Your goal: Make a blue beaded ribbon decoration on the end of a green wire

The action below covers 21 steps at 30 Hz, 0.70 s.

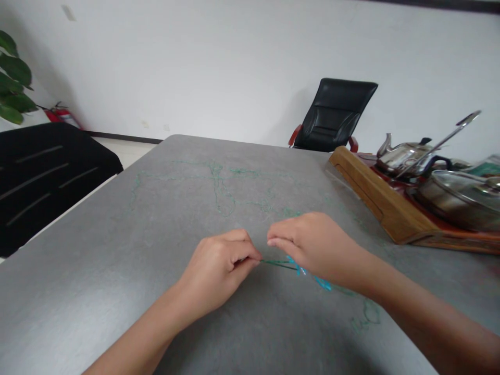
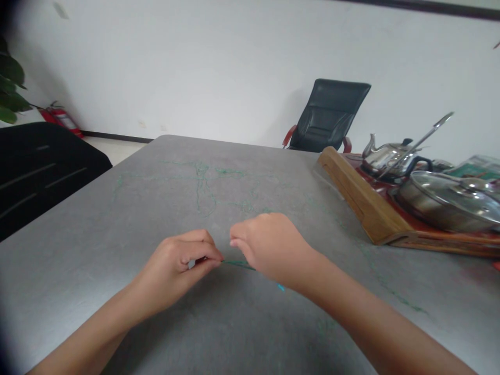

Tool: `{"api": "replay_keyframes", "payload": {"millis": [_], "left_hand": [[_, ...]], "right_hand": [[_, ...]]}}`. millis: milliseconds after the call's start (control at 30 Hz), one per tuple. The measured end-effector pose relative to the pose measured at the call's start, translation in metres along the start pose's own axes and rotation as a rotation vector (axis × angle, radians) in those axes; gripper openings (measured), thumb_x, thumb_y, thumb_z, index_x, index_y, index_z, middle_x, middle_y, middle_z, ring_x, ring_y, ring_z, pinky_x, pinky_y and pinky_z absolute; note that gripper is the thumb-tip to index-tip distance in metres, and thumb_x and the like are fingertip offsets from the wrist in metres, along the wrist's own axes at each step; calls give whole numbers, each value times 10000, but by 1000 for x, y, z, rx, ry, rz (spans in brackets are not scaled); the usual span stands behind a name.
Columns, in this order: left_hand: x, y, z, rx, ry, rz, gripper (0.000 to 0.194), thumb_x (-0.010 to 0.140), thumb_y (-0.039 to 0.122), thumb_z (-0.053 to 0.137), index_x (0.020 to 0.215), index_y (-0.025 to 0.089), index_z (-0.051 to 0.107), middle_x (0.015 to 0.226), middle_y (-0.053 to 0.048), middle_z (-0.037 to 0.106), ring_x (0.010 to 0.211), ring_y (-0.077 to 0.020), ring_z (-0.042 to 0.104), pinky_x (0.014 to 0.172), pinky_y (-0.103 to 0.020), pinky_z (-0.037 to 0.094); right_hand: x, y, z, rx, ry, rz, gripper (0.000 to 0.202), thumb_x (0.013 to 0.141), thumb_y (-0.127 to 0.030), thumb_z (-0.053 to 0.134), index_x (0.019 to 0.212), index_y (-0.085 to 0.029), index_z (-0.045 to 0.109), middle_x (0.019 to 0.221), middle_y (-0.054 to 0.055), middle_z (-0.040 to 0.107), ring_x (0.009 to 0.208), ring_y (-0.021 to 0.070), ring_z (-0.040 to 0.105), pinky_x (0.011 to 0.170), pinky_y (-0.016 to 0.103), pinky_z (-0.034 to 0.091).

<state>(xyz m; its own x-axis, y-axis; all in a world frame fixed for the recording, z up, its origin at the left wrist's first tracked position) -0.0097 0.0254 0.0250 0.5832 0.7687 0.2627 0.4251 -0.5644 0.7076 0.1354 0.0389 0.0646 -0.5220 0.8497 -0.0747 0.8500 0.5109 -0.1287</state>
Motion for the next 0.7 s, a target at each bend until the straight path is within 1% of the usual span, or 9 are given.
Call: {"api": "replay_keyframes", "payload": {"millis": [100,167,233,333,467,533,567,633,700], "left_hand": [[-1,6,0,-36,-44,74,197,858,57,570,833,192,711,792,4,653,726,-105,610,656,-210,426],[-2,9,0,-38,-66,114,184,869,73,571,850,190,713,794,2,658,720,-102,612,654,-205,428],[-2,11,1,-11,-82,137,182,874,80,568,850,189,713,784,1,658,710,-102,610,644,-205,425],[-3,11,2,75,-97,150,195,880,86,557,855,194,717,771,-3,651,707,-111,603,634,-215,418],[-4,12,4,120,-115,154,192,887,102,553,858,197,717,755,0,642,680,-110,590,613,-218,407],[-4,12,4,106,-108,148,179,882,103,564,887,201,714,750,5,637,666,-105,583,600,-215,400],[-5,12,3,98,-96,143,184,881,101,569,930,205,712,754,6,635,665,-103,580,602,-214,400],[-6,13,4,105,-108,174,237,903,117,551,1035,232,710,752,6,622,670,-103,576,599,-213,396],[-7,14,5,123,-118,208,245,921,130,532,1026,240,724,723,6,600,659,-102,567,583,-210,386]], "right_hand": [[1,15,1,280,-98,-39,205,887,-250,554,762,-176,698,624,-15,634,588,118,535,558,236,294],[1,25,6,468,-176,-68,218,875,-279,560,765,-160,705,614,-20,608,589,114,524,562,221,330],[-1,33,11,574,-201,-74,235,869,-297,560,757,-149,705,626,-18,604,604,118,527,569,218,352],[-7,42,14,589,-172,-45,243,870,-291,553,734,-152,700,609,-25,580,589,115,511,563,221,348],[-12,40,10,556,-115,-40,238,876,-285,554,734,-162,701,602,-33,564,580,110,489,560,223,335],[-10,39,8,542,-92,-40,236,878,-283,551,742,-161,701,586,-38,546,570,106,473,557,222,328],[-9,38,8,538,-86,-38,235,876,-282,551,740,-159,698,575,-41,529,562,103,463,552,221,324],[-5,37,10,543,-82,-30,233,871,-284,554,734,-154,690,560,-47,499,550,99,443,542,219,314],[-1,36,10,559,-79,-12,231,865,-291,556,735,-148,683,556,-51,476,539,94,422,531,219,304]]}}
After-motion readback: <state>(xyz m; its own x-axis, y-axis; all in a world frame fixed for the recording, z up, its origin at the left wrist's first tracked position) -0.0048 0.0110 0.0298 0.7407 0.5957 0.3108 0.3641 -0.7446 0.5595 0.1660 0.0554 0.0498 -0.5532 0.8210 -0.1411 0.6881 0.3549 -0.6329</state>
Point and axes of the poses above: each hand's wrist, its own x-axis towards the middle knuckle, its own z-axis out of the palm, y = z × x, the point moved 5 cm from there along x, towards the middle knuckle
